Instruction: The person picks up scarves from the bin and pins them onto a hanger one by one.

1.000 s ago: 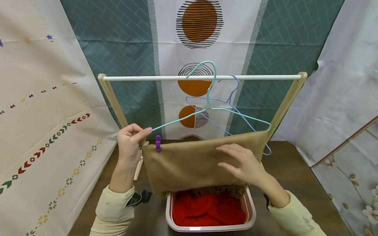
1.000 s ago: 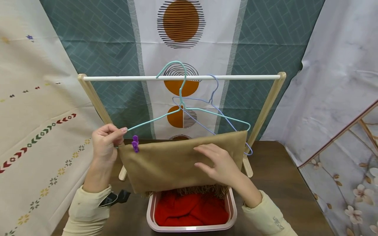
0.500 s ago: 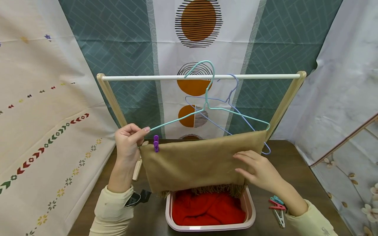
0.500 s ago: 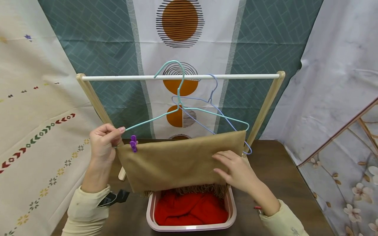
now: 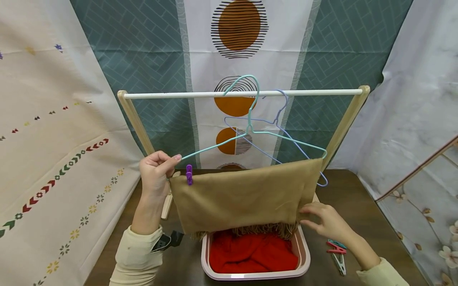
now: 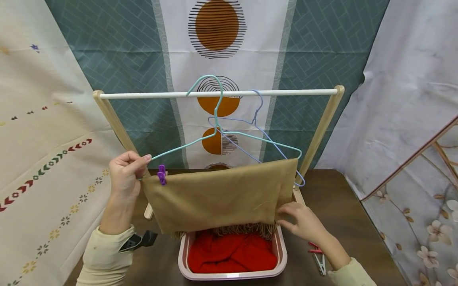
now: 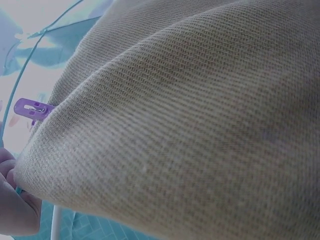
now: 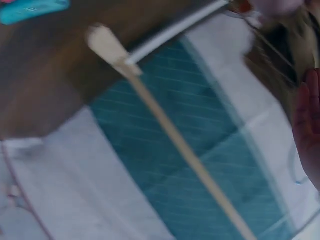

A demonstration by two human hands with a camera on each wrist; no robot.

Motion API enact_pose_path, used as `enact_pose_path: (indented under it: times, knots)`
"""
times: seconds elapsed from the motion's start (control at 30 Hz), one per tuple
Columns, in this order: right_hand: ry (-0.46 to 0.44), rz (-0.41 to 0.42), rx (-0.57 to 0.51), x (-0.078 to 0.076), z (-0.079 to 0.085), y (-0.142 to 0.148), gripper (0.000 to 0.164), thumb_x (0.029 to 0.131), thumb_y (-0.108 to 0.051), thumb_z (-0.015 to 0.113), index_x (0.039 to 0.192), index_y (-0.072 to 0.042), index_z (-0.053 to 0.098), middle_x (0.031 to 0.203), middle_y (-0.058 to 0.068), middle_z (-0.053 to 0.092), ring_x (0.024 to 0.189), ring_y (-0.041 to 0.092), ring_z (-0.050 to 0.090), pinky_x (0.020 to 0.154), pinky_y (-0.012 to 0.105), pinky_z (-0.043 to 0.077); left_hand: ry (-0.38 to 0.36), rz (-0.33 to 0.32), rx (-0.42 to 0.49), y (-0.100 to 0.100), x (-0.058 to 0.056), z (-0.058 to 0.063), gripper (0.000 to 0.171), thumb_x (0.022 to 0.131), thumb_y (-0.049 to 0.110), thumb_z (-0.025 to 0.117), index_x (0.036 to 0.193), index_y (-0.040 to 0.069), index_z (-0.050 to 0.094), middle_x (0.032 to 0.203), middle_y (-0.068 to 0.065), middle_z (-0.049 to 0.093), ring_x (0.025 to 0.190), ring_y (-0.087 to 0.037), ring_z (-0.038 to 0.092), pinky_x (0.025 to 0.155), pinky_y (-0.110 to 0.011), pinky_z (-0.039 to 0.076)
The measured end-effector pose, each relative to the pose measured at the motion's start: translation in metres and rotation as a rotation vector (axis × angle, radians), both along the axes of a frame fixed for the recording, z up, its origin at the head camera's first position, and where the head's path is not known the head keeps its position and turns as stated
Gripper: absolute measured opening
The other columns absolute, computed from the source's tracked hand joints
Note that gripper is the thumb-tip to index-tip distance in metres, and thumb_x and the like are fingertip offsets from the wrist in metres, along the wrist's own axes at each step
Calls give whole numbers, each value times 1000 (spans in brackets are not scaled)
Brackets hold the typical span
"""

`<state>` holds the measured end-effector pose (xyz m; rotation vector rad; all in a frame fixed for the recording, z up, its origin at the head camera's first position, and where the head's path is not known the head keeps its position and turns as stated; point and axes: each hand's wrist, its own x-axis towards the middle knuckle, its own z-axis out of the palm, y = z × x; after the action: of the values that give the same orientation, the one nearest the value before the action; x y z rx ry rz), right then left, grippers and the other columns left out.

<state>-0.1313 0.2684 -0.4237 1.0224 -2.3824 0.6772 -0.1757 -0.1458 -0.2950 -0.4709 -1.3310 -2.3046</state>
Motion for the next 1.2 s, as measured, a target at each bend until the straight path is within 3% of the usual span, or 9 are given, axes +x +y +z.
enact_pose_path:
  times: [0.33,0.57,0.77,0.97,1.2]
  knots:
    - [-18,-150,-16,4,-42,29,31,56,-3,81,83,-8,67,77,-3,63,67,11,58,59,23,46,14,-11,22,-2,0,-1,36,70,-27,50,50,3,57,41,-2,49,42,-13,13,42,-24,9]
    - [-154,-282,109,8,-72,51,24,62,-8,80,82,-7,67,78,1,64,67,15,60,58,30,49,24,-8,20,-3,0,-1,36,70,-27,51,50,2,57,41,-2,47,42,-13,13,42,-23,10]
    - [-216,-395,221,13,-104,73,30,59,-20,82,81,-6,67,85,5,62,79,25,57,65,40,49,18,-8,8,-3,1,-1,36,70,-26,51,50,2,57,40,-2,45,42,-13,13,42,-23,11]
    - [-237,-416,248,21,-130,93,44,55,-38,83,83,-7,68,89,8,61,84,28,53,68,44,48,5,-8,-5,-2,1,-1,36,71,-26,52,50,3,58,40,-1,45,42,-13,14,42,-24,11]
    - [-156,-397,260,25,-149,103,36,51,-30,85,77,-11,68,82,0,59,78,22,52,61,40,46,1,5,-21,-1,0,0,35,71,-25,53,50,4,57,40,-1,46,41,-13,16,42,-24,11]
